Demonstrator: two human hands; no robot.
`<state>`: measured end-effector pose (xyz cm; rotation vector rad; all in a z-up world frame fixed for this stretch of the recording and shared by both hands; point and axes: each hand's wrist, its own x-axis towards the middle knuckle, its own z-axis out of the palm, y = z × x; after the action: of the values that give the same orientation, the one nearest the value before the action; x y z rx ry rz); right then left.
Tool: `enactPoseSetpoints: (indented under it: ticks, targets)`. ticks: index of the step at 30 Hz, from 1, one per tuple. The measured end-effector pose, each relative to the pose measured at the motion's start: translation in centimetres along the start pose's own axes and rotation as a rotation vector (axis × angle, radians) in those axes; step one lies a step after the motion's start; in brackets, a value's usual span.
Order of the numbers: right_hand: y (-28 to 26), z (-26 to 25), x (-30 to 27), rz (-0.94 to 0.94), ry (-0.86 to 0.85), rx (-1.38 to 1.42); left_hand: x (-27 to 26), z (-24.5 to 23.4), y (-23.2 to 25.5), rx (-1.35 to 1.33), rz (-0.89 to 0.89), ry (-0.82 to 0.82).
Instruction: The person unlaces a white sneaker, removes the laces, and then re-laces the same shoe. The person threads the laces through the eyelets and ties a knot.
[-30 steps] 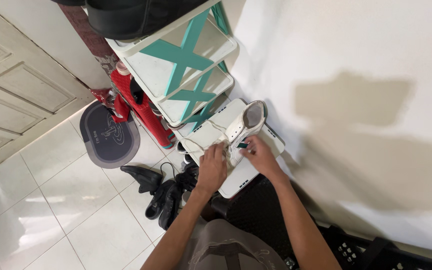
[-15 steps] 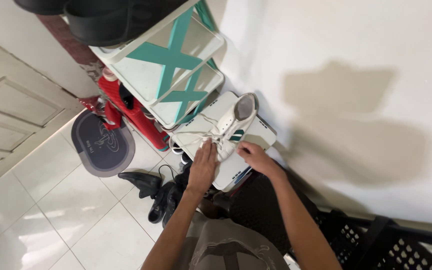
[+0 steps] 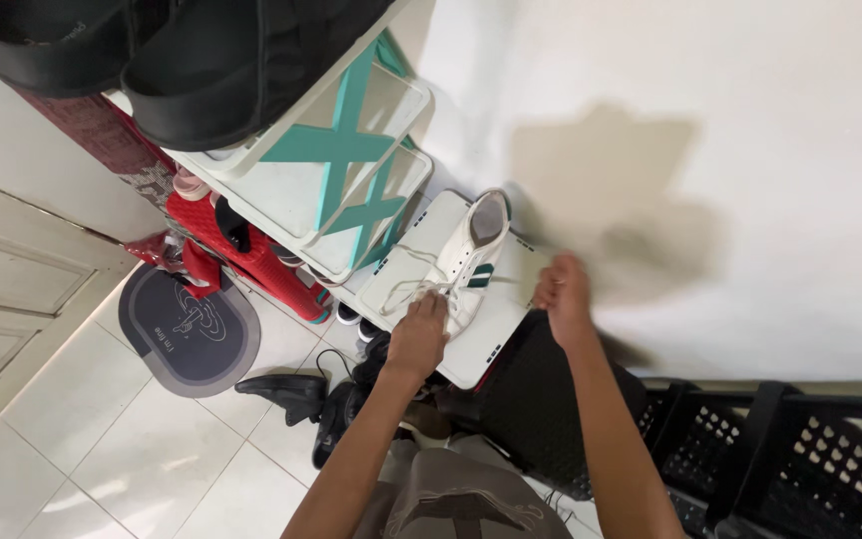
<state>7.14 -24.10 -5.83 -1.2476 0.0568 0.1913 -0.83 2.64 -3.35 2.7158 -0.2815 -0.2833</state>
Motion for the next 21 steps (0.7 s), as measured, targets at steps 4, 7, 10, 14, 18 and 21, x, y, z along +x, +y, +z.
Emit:
enactPoseSetpoints:
  ticks: [4, 7, 10, 14, 18, 21]
  targets:
    - [0.3, 6.8, -1.2, 0.165, 0.087, -0.936, 0.2, -0.3, -1.1, -0.052, 0.049, 0.010]
    - [-0.2, 10.6, -1.9, 0.232, 0.019, -1.196, 0.1, -0.3, -1.5, -0.069, 0.058, -0.015]
    - [0.9, 12.5, -2.3, 0.032, 0.075, -1.223, 0.0, 0.3, -1.3, -0.033, 0.080, 0.008]
    - [3.4, 12.3, -2.4, -0.004, 0.040, -1.230, 0.2, 0.7, -1.1, -0.004, 0.077, 0.000]
    - [6.3, 9.0, -3.0, 0.085, 0.067, -1.154, -0.1, 1.2, -1.4, 0.097, 0.104, 0.041]
    - [7.2, 4.2, -4.2, 0.046, 0.215, -1.151, 0.5, 1.3, -1.3, 0.093, 0.092, -0.003]
